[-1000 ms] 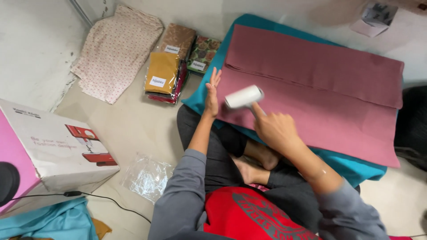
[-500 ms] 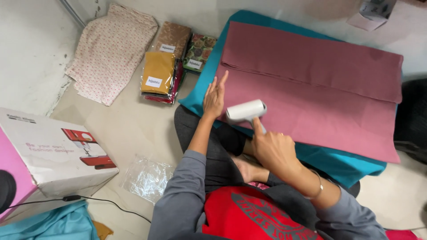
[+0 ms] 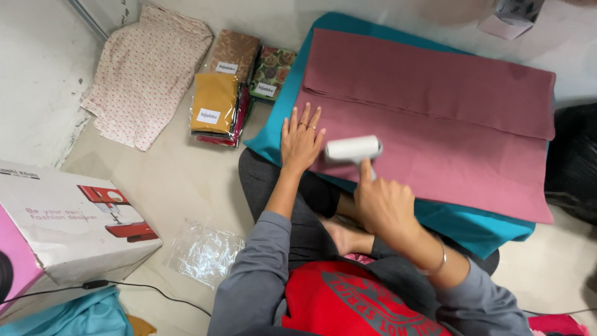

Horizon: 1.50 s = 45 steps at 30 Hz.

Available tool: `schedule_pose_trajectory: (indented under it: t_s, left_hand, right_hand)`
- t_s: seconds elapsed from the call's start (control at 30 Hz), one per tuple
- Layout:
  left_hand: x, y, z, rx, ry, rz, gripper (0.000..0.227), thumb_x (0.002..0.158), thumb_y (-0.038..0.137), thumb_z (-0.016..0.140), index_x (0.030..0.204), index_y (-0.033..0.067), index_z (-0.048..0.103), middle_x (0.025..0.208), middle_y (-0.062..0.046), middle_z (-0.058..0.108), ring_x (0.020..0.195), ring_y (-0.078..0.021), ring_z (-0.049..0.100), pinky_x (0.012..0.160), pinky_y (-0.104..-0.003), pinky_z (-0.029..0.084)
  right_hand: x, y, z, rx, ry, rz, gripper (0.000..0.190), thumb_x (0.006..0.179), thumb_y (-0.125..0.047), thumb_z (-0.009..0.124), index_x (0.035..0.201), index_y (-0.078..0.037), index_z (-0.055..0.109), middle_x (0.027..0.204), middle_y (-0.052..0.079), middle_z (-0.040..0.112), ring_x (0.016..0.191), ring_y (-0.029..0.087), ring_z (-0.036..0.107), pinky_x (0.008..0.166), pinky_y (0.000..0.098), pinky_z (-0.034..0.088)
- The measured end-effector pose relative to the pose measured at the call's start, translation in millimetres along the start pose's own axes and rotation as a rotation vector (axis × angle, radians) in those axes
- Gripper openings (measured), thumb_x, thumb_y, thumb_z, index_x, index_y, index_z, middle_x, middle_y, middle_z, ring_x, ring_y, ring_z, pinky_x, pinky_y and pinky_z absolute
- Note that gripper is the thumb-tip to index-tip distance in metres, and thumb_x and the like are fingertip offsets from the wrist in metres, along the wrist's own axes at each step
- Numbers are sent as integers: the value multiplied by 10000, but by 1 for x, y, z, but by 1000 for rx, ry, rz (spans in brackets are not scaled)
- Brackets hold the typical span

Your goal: Use a lint roller to clean a piece of fabric and then fold it neatly.

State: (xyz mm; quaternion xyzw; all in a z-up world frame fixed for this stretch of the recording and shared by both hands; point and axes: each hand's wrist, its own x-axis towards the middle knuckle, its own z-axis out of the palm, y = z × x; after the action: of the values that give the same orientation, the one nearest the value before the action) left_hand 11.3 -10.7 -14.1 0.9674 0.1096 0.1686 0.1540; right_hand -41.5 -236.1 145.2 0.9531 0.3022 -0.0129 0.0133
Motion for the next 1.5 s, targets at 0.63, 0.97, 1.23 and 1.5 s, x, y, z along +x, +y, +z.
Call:
schedule_pose_trajectory:
  t_s: [0.63,0.97,1.23,1.5]
  left_hand:
    - [-1,10,-18,52,-31,15,705,979,571,551,1587,247,403,1676,-78,296,1534,-359,253,1215,-568,206]
    - [-2,11,-20,33,-41,6,696,972,562,553,1578,248,416,1671,-80,301,1539,-354,240,1217,-572,188]
    - [-2,11,-22,45,-39,12,686,988,560,541,1582,241,415,1677,-63,299,1542,-344,233,1222,-570,183]
    - [-2,13,-22,51,-43,0,683,982,560,552,1574,243,431,1672,-65,310,1545,-340,231,1222,-570,180]
  right_hand:
    - [32,46,44,-20,168,106,555,942,-177,528,1467,-8,458,544,136,644,434,343,637,377,502,501]
    - [-18,48,17,-67,34,144,603,925,-210,534,1495,-34,451,509,127,639,414,326,656,370,495,512]
    - [1,94,32,-135,124,216,571,968,-224,539,1513,-61,487,553,141,665,450,335,659,374,483,492]
    - [-69,97,1,-142,-22,221,559,924,-364,559,1446,-165,528,579,151,681,479,356,680,426,499,526]
